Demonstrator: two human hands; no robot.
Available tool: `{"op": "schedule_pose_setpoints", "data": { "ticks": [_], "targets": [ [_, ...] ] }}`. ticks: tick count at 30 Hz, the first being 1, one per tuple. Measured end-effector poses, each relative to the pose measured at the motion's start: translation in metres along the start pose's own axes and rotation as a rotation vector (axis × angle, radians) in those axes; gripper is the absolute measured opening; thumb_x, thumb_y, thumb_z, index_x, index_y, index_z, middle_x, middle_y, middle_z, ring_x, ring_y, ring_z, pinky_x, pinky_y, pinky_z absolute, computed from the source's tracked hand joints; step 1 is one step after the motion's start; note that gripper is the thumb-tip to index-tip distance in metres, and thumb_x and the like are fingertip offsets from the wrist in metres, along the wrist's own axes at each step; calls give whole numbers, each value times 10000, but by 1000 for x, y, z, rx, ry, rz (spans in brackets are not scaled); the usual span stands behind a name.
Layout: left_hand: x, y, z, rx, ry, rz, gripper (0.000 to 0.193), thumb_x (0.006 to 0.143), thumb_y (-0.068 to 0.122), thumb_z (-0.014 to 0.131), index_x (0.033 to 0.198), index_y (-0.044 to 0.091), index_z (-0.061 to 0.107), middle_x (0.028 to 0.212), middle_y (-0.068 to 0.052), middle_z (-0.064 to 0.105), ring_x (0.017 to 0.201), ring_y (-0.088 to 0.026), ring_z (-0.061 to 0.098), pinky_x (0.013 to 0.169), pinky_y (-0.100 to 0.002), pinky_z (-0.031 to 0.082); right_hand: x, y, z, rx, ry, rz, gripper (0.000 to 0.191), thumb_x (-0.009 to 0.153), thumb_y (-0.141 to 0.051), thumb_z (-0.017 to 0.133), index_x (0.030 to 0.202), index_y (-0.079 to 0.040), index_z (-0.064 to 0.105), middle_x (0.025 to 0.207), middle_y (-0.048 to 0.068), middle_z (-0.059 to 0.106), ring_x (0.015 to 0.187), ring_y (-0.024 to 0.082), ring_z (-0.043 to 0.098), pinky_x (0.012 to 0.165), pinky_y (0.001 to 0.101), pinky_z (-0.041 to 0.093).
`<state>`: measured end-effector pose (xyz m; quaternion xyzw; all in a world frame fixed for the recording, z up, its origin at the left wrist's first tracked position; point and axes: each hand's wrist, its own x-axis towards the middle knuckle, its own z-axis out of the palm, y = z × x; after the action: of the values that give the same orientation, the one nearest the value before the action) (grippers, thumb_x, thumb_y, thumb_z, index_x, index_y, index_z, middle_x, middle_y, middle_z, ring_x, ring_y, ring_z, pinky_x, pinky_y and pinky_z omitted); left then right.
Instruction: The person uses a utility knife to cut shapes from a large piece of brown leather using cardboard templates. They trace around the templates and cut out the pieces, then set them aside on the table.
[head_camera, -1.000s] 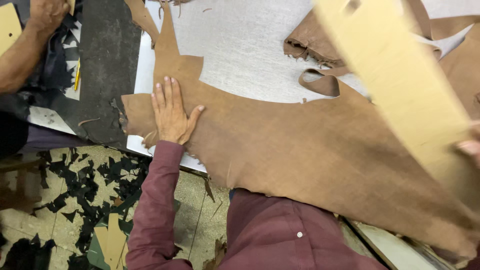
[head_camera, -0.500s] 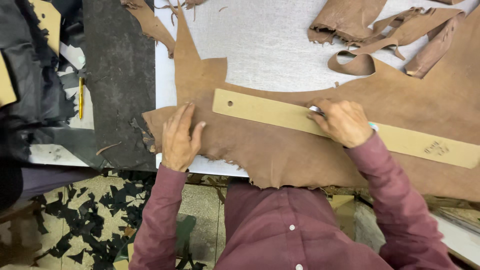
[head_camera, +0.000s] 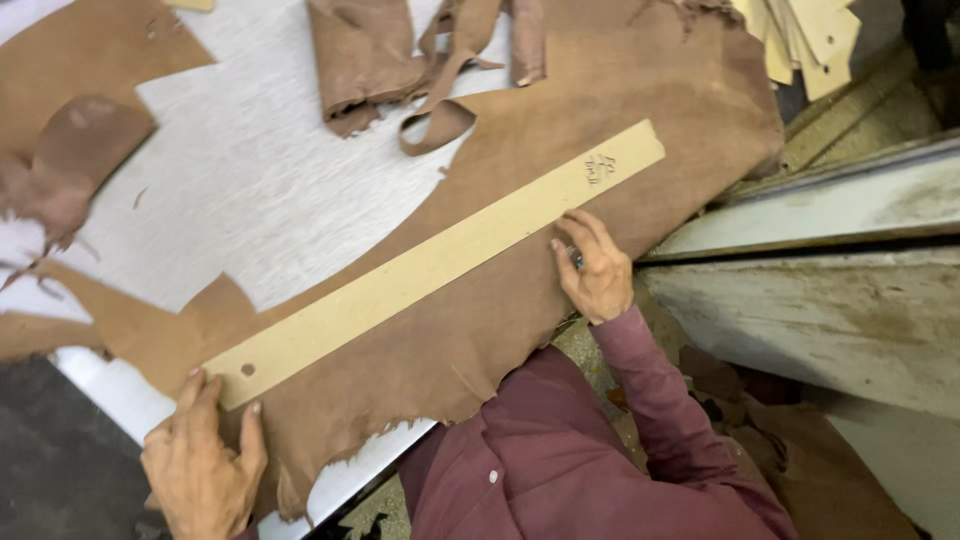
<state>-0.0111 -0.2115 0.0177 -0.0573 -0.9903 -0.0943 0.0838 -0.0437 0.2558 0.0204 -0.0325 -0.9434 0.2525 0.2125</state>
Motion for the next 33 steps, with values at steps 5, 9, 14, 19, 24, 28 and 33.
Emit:
{"op": "schedule_pose_setpoints", "data": {
  "ticks": [5,9,14,19,24,28,33],
  "targets": [
    [7,-23,16,51,13,163,616,829,259,795,1404,65,687,1444,-149,641,826,-246,658,838,-342,511,13,78,-18,-127,112,179,388,961,-165,769,1307,-27,660,1458,193,605,1161,377,690,933,411,578],
    [8,-34,29,126,-38,123,612,805,228,821,1392,81,724,1463,-104,689,751,-229,651,802,-324,516,33,116,-20,-108,87,230,520,924,-209,808,1372,-23,621,1519,211,544,1288,389,625,1017,425,542],
    [-2,-44,33,52,-42,108,633,794,212,809,1397,43,716,1382,-118,700,929,-222,710,873,-335,523,53,130,-24,23,55,233,632,842,-200,868,1377,2,598,1537,246,487,1286,375,623,1035,424,543],
    [-8,-41,33,25,23,106,583,803,206,789,1332,-16,682,1363,-162,676,1053,-244,709,921,-341,522,65,132,-26,60,47,208,540,806,-136,913,1276,-22,672,1421,182,626,1201,310,678,971,377,568],
    [-11,-19,15,-57,-35,-60,629,789,179,813,1377,-2,683,1364,-150,665,1130,-285,681,957,-385,501,75,135,-20,113,94,93,505,826,-72,917,1269,-20,680,1362,163,670,1228,283,684,1003,353,577],
    [-11,1,-4,-111,-57,-149,576,831,145,793,1376,4,673,1434,-149,640,1216,-325,632,1019,-423,490,83,135,-12,149,84,69,420,864,-40,901,1234,-16,703,1362,170,692,1237,289,691,1025,369,561],
    [-8,17,-19,-177,-53,-283,533,864,121,784,1375,21,675,1470,-123,635,1246,-342,605,1059,-427,496,99,136,-2,173,82,51,343,883,-10,879,1187,-9,720,1350,176,710,1217,291,706,1023,369,551]
  ]
}}
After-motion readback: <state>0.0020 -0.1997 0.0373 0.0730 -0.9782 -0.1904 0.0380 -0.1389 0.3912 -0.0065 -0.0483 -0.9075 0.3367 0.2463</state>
